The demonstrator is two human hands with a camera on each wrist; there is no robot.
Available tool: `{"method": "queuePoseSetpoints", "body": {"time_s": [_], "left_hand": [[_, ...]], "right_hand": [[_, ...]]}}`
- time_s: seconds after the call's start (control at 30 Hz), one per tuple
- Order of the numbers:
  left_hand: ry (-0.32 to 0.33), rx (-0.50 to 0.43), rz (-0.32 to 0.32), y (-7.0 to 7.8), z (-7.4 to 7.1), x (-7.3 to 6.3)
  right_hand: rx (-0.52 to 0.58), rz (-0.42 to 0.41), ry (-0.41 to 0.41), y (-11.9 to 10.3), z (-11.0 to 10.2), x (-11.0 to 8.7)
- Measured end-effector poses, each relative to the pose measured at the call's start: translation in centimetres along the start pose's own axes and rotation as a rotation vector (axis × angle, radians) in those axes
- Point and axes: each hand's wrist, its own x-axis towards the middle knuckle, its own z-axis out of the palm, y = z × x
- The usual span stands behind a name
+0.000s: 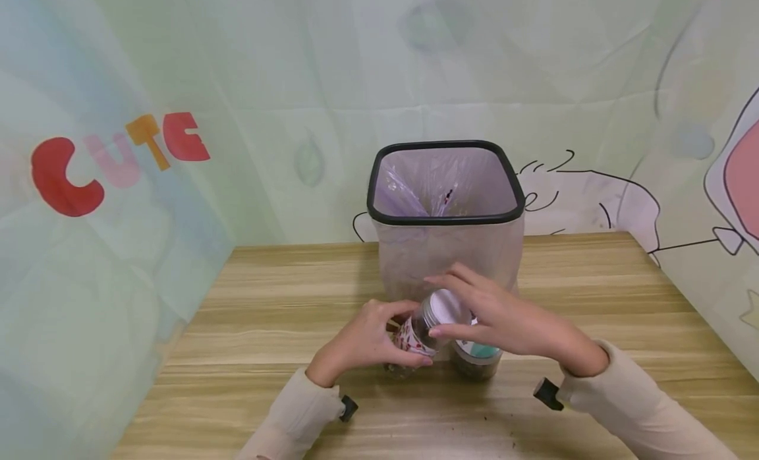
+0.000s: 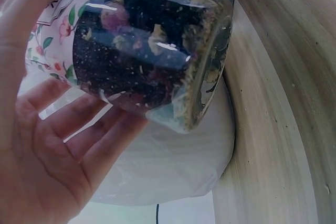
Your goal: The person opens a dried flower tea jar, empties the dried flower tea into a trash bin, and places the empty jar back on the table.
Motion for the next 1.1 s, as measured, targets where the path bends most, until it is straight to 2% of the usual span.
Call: {"method": "queuePoseSetpoints", "body": {"time_s": [0.1, 0.37, 0.47, 0.53, 0.7, 0.8, 0.93, 1.1], "left_hand": [[0.0, 0.008, -0.005, 0.08, -0.06, 0.03], [-0.012, 0.025, -0.022, 0.06, -0.1, 0.03], [-0.009, 0.031, -0.015, 0.09, -0.07, 0.01], [-0.001, 0.038, -0.003, 0.1, -0.04, 0.03], [0.009, 0.041, 0.016, 0.1, 0.06, 0.07], [0.008, 0.043, 0.01, 0.14, 0.09, 0.0], [0.006, 0.058, 0.0, 0.16, 0.1, -0.11], [0.004, 0.052, -0.01, 0.22, 0.07, -0.11]], "right_hand": [[0.003, -0.017, -0.021, 0.11, -0.07, 0.09], [0.04, -0.151, -0.065, 0.58, -0.42, 0.05], [0.058, -0.177, -0.069, 0.56, -0.4, 0.02], [0.056, -0.157, -0.065, 0.45, -0.35, -0.06], [0.013, -0.014, -0.042, 0.0, -0.14, -0.13], [-0.013, 0.03, -0.043, -0.13, -0.04, -0.05], [-0.021, 0.024, -0.051, -0.03, -0.12, -0.06], [-0.002, -0.045, -0.045, 0.14, -0.49, -0.17]]}}
